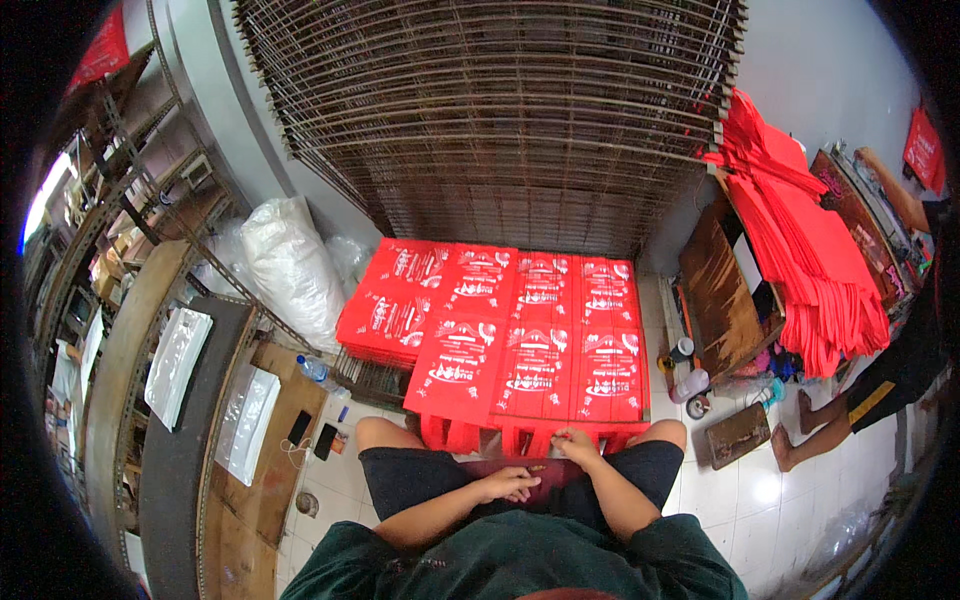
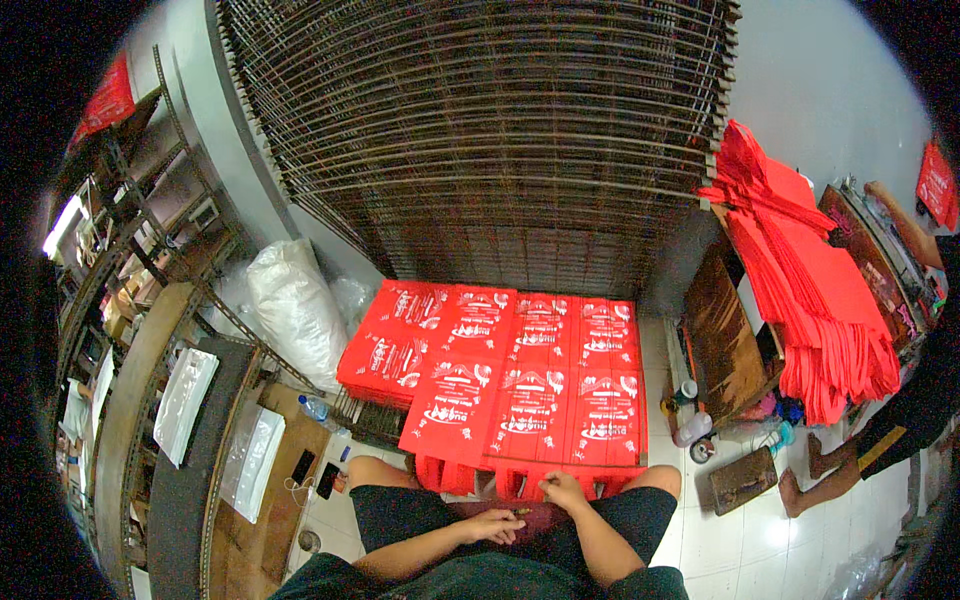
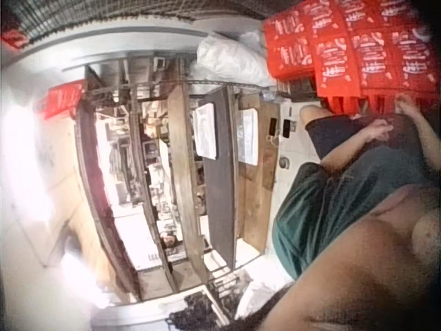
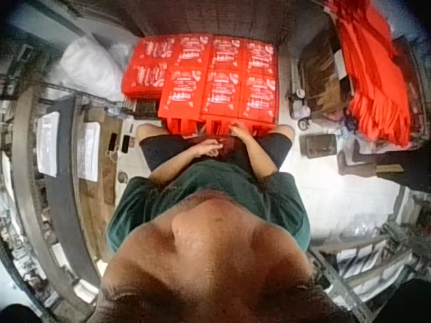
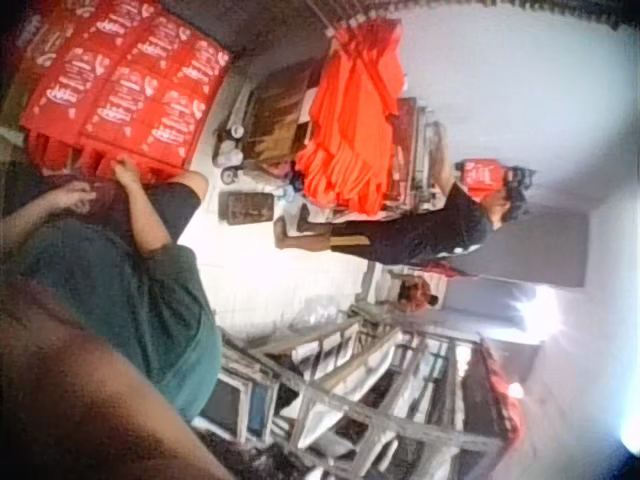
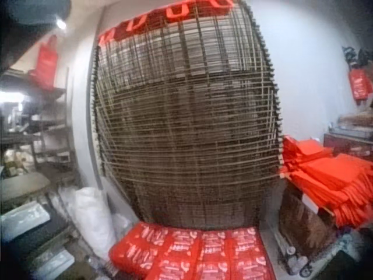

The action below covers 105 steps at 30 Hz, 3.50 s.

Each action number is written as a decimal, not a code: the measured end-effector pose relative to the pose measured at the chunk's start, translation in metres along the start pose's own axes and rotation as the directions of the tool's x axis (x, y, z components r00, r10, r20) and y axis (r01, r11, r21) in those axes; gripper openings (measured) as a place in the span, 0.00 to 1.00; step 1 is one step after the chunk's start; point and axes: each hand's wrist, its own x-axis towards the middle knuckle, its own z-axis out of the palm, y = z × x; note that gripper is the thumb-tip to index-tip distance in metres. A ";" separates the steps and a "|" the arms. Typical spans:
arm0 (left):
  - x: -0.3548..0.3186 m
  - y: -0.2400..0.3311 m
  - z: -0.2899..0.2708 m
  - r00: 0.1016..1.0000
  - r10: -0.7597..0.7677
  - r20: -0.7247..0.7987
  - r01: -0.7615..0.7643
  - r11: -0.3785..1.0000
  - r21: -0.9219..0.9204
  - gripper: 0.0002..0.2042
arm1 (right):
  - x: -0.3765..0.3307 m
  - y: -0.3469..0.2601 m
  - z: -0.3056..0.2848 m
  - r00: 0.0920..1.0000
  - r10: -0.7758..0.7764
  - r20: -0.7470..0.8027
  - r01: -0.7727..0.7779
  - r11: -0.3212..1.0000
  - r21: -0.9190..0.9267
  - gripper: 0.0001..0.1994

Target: The person sits on the floor and repeatedly picks up red tote bags, folds them, and places them into a neat stack. The person handles the bags one at a time, aligning them to form a growing pile.

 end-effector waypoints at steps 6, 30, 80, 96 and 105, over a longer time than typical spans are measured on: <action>-0.006 0.011 0.005 1.000 -0.006 -0.008 0.006 1.000 0.004 0.22 | 0.011 0.021 -0.003 0.999 -0.028 -0.042 0.023 0.994 -0.110 0.17; -0.009 0.019 0.006 1.000 -0.010 -0.009 0.010 1.000 -0.025 0.22 | 0.009 0.013 -0.005 0.998 0.062 -0.003 -0.062 0.992 -0.112 0.19; -0.002 0.029 0.020 0.986 -0.111 -0.123 0.109 0.994 -0.025 0.17 | -0.171 -0.233 -0.588 0.443 -0.121 -0.888 0.894 0.132 0.428 0.22; -0.102 0.366 0.121 0.679 0.733 0.045 -0.651 0.628 -0.426 0.21 | -0.170 -0.317 -0.117 -0.039 -0.342 -0.939 0.993 0.091 -0.074 0.31; -0.145 0.310 0.057 0.545 0.791 -0.280 -0.802 0.394 -0.449 0.18 | -0.125 -0.189 -0.034 0.488 -0.794 -0.362 0.855 0.518 0.019 0.30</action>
